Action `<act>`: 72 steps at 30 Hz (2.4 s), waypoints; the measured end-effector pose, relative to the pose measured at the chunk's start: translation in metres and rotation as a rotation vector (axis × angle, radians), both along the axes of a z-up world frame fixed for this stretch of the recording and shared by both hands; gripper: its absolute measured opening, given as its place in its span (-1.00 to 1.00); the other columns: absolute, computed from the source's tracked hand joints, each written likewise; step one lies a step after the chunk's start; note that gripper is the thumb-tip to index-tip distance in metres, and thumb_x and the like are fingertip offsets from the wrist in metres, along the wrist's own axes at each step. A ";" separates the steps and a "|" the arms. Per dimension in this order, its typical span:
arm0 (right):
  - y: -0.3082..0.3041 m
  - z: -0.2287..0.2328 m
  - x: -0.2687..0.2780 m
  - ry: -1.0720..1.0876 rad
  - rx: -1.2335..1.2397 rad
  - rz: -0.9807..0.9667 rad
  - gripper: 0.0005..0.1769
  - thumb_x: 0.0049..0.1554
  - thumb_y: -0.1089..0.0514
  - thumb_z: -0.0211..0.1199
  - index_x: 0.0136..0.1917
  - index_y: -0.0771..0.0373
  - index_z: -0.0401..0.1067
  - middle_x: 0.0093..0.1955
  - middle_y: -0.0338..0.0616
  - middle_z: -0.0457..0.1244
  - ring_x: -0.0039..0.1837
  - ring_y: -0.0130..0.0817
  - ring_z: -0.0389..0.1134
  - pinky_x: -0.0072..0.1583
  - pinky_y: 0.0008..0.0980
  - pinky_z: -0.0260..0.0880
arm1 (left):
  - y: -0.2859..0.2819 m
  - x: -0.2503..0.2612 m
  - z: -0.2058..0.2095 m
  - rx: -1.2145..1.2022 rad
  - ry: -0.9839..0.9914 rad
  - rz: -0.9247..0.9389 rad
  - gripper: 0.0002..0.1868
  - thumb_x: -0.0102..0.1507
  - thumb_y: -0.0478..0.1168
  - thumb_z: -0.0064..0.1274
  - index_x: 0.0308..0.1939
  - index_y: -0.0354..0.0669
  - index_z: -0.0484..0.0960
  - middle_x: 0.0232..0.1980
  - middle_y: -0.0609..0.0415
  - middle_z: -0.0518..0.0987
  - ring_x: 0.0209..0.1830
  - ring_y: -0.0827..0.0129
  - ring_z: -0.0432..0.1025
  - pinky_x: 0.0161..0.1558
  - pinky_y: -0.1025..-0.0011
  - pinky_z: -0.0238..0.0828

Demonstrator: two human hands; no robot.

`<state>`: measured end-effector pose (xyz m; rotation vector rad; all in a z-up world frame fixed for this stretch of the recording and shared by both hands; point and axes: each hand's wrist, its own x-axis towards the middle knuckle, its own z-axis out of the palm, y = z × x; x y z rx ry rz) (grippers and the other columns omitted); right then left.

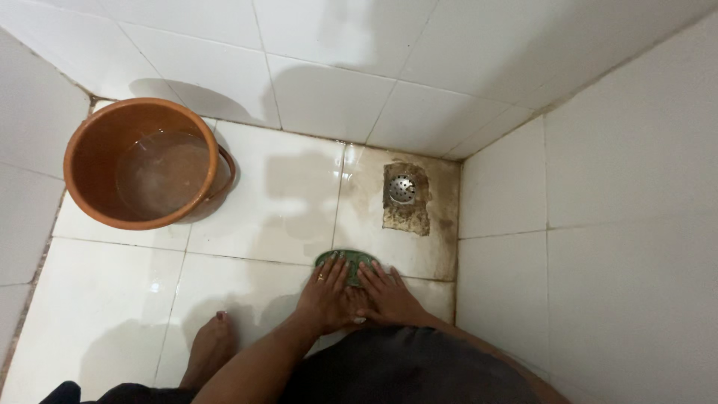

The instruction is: The person scrubs a white tiled bathroom floor using a green sponge and water from a brown bucket. They repeatedly dip the sponge into the bucket and scrub the floor tiles and the area around the drain.

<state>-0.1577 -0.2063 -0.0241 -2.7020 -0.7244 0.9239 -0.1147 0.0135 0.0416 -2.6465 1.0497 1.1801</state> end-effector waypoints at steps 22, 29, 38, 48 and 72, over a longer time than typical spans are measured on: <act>-0.012 0.021 0.121 -0.030 -0.207 -0.087 0.15 0.15 -0.62 -0.18 0.70 0.06 -0.42 0.77 -0.30 -0.49 0.74 -0.28 -0.51 0.58 0.23 -0.40 | -0.041 0.109 -0.033 0.039 -0.249 0.059 0.46 0.04 0.69 -0.03 0.64 -0.14 -0.33 0.72 -0.08 -0.36 0.70 0.09 -0.48 0.58 0.12 -0.54; -0.013 0.025 0.121 -0.033 -0.150 -0.135 0.19 0.14 -0.60 -0.08 0.70 0.12 -0.41 0.77 -0.23 -0.50 0.73 -0.20 -0.51 0.58 0.21 -0.35 | -0.054 0.113 -0.012 0.166 -0.181 0.012 0.54 0.03 0.69 0.02 0.65 -0.21 -0.41 0.72 -0.14 -0.42 0.70 0.02 -0.53 0.58 0.09 -0.54; -0.009 0.001 0.032 -0.140 -0.031 -0.146 0.13 0.21 -0.59 -0.13 0.68 0.24 -0.24 0.76 -0.03 -0.40 0.73 -0.03 -0.45 0.54 0.32 -0.28 | -0.036 0.037 -0.045 -0.046 -0.241 0.047 0.36 0.14 0.67 -0.20 0.60 -0.24 -0.35 0.68 -0.17 -0.39 0.67 -0.01 -0.55 0.53 0.04 -0.60; -0.011 -0.021 -0.005 -0.070 -0.006 -0.183 0.14 0.18 -0.62 -0.20 0.69 0.20 -0.26 0.76 -0.07 -0.39 0.72 -0.02 -0.42 0.51 0.37 -0.27 | -0.032 0.011 -0.020 0.026 -0.145 -0.009 0.43 0.10 0.74 -0.29 0.63 -0.27 -0.36 0.71 -0.16 -0.38 0.69 0.04 -0.55 0.56 0.06 -0.66; -0.016 0.030 0.128 -0.047 -0.124 -0.238 0.22 0.11 -0.63 -0.12 0.71 0.10 -0.42 0.79 -0.29 -0.51 0.76 -0.27 -0.51 0.58 0.17 -0.31 | -0.068 0.124 -0.015 0.155 -0.179 0.104 0.55 -0.03 0.64 0.16 0.65 -0.07 -0.41 0.73 -0.06 -0.41 0.71 0.01 -0.49 0.57 -0.05 -0.52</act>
